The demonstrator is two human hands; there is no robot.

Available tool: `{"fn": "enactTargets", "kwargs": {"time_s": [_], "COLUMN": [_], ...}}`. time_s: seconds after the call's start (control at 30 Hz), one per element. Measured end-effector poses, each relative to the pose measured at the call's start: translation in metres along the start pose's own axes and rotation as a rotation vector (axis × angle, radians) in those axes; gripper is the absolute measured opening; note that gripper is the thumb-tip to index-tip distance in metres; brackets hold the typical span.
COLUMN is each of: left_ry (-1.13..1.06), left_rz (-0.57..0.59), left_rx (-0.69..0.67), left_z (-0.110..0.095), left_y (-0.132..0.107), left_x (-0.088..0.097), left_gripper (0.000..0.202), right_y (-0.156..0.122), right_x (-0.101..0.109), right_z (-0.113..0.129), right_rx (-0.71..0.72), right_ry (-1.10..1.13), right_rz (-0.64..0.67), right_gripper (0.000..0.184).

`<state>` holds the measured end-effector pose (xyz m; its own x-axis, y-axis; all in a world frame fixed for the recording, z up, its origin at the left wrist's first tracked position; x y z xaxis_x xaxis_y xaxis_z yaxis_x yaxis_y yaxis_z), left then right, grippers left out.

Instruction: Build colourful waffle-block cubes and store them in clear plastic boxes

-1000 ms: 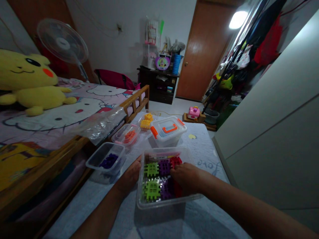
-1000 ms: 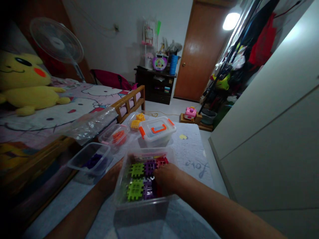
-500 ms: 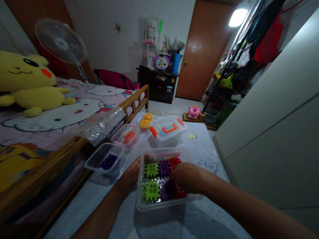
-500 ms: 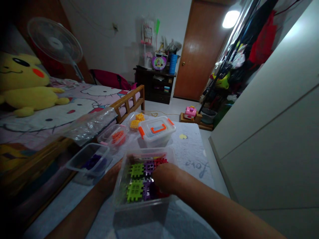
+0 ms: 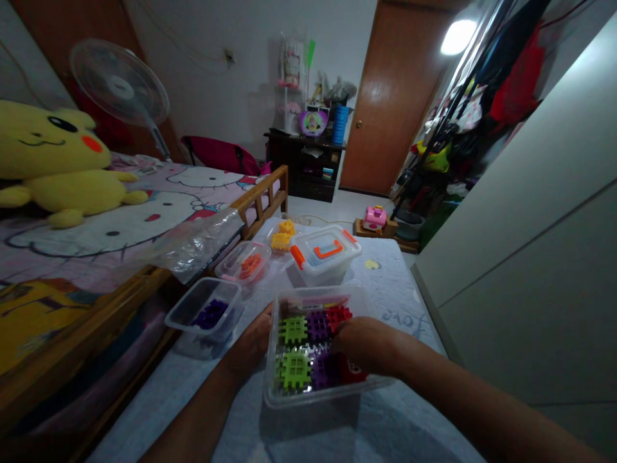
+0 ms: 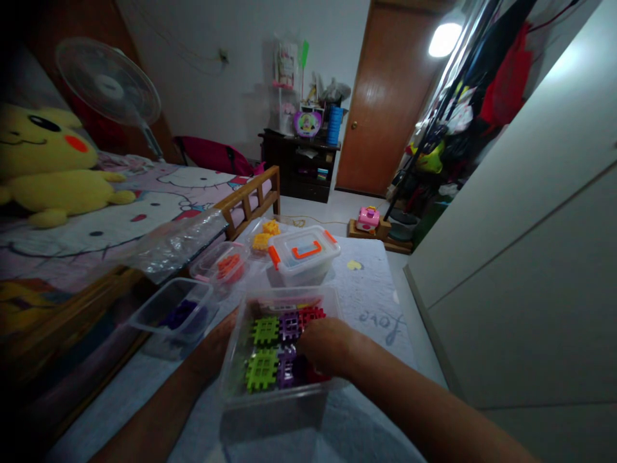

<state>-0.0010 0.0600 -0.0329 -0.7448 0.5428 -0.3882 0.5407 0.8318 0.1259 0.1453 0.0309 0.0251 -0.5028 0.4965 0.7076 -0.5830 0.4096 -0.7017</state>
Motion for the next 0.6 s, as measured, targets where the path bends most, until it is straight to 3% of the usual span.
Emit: {"fn": "enactTargets", "kwargs": {"time_s": [0.2, 0.43, 0.53, 0.6], "left_ry": [-0.076, -0.111, -0.094, -0.068], "left_rz": [0.019, 0.047, 0.002, -0.040], "left_rx": [0.001, 0.028, 0.044, 0.044], "left_z": [-0.004, 0.003, 0.006, 0.004], "left_y": [0.001, 0.001, 0.000, -0.001], "left_x": [-0.007, -0.006, -0.001, 0.001], "left_gripper": [0.051, 0.052, 0.052, 0.052], "right_y": [-0.003, 0.015, 0.002, -0.018], "right_x": [0.028, 0.012, 0.021, 0.033], "right_z": [-0.010, -0.013, -0.013, -0.020], "right_rx": [0.027, -0.029, 0.053, 0.081], "right_ry": [0.110, 0.093, 0.206, 0.328], "right_rz": [-0.236, -0.209, -0.293, -0.447], "right_gripper": [0.027, 0.023, 0.020, 0.022]}}
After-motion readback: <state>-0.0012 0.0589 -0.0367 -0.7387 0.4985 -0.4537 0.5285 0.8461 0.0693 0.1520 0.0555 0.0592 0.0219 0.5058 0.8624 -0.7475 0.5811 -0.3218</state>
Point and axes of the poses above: each hand's wrist, its own y-axis towards the middle knuckle, its own x-axis out of the back of the hand, z = x × y, the point moved 8 cm from there along y, towards the middle knuckle, and after that the axes turned 11 degrees about z, right-handed, at the moved point
